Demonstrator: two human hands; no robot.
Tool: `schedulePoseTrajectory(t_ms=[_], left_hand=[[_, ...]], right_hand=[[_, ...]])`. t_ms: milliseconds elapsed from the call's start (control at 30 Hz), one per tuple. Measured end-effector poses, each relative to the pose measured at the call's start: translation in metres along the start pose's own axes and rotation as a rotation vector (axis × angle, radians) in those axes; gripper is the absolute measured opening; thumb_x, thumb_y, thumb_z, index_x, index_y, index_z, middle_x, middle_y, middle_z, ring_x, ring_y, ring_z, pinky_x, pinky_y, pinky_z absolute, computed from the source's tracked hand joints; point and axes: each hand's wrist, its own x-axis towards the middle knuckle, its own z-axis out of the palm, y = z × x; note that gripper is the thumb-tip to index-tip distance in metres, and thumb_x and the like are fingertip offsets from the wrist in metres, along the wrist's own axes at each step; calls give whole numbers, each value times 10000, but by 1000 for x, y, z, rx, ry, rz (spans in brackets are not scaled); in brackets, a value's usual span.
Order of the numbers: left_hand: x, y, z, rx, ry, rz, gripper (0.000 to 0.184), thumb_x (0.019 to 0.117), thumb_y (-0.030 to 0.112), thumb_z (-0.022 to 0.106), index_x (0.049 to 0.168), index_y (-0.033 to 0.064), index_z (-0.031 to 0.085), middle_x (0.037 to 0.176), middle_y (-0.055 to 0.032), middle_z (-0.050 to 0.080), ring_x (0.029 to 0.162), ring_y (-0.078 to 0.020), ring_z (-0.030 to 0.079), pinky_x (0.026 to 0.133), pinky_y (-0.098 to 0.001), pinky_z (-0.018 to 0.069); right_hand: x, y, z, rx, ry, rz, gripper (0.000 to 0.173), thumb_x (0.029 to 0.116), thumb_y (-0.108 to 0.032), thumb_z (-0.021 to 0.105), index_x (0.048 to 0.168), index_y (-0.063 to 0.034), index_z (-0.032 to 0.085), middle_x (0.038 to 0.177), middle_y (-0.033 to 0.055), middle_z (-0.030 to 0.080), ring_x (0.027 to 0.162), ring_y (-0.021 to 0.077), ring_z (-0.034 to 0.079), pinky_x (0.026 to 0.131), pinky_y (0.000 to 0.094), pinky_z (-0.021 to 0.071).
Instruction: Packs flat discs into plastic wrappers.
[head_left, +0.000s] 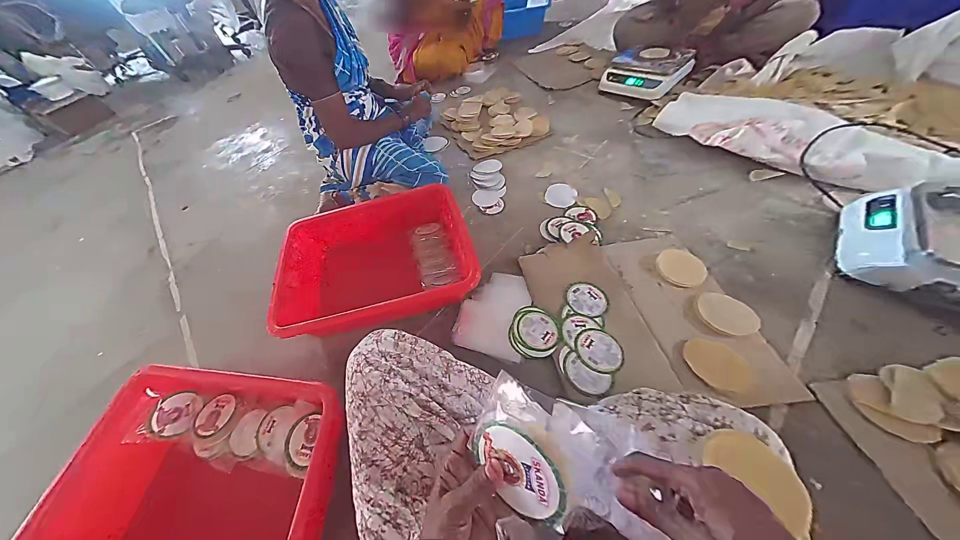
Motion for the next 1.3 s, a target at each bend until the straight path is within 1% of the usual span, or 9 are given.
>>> schedulePoseTrajectory(t_ms=[67, 133, 300, 433, 633, 767, 900, 1167, 1300], left_hand=[[4, -6, -2, 21, -17, -3, 361, 936, -19, 634, 1276, 82, 565, 1120, -78, 737, 991, -199, 730, 887, -409, 602], [6, -10, -3, 95, -80, 2, 348, 939, 1, 648, 1268, 97, 585, 1134, -69, 734, 997, -189, 726, 873, -399, 606], [12, -19, 1, 285, -197, 29, 323, 938, 112, 703, 1250, 132, 624, 1120, -29, 741, 985, -143, 724, 859, -366, 610], [20, -30, -3, 343, -259, 70, 342, 932, 176, 726, 1262, 147, 644, 1121, -16, 728, 1012, -121, 700, 915, -350, 580], [17, -45, 16, 180, -59, -52, 346, 921, -8, 650, 1254, 60, 585, 1073, -64, 727, 940, -161, 720, 870, -373, 600], [20, -59, 26, 18, 71, -189, 358, 950, -23, 546, 1297, 62, 523, 1047, -84, 721, 903, -194, 722, 835, -387, 607], [19, -66, 32, -11, 105, -230, 247, 1027, 45, 425, 1236, 72, 553, 990, -70, 733, 893, -186, 729, 842, -386, 605], [17, -74, 29, 98, 241, -156, 303, 1049, 61, 398, 1311, 15, 543, 1037, -83, 721, 905, -169, 721, 837, -352, 605], [19, -79, 26, 130, 351, -148, 285, 1069, 95, 421, 1292, 9, 576, 978, -84, 716, 793, -157, 704, 779, -345, 607]], right_hand=[[-9, 7, -12, -172, -20, 128, 532, 970, -485, 647, 1319, -87, 700, 1157, 300, 689, 947, 502, 682, 795, 716, 501], [-17, 7, -22, -219, 140, 70, 462, 981, -447, 637, 1223, -68, 741, 1272, 291, 645, 1097, 494, 649, 870, 680, 509], [-23, -27, -38, -131, 306, -52, 250, 986, -238, 608, 990, -46, 768, 849, 138, 742, 753, 308, 713, 667, 546, 545], [-7, -34, -29, 130, 438, -275, 190, 964, -203, 671, 1001, -45, 770, 921, 51, 738, 799, 65, 682, 728, 237, 588], [3, -26, -4, 244, 342, -375, 192, 941, -279, 691, 946, -98, 754, 879, 8, 698, 765, 16, 624, 664, 181, 527], [5, -21, 5, 182, 326, -324, 335, 913, -479, 715, 875, -148, 745, 867, -21, 683, 762, 34, 607, 645, 214, 506], [3, -21, 9, 40, 373, -171, 240, 869, -354, 686, 946, -139, 758, 763, -33, 706, 649, 96, 660, 582, 332, 550], [1, -34, 36, -292, 338, -19, 289, 801, -255, 777, 975, -26, 752, 903, 144, 721, 853, 366, 707, 676, 521, 565], [5, -33, 61, -297, 372, 52, 321, 773, -226, 822, 999, -10, 749, 967, 169, 726, 908, 383, 703, 726, 511, 572]])
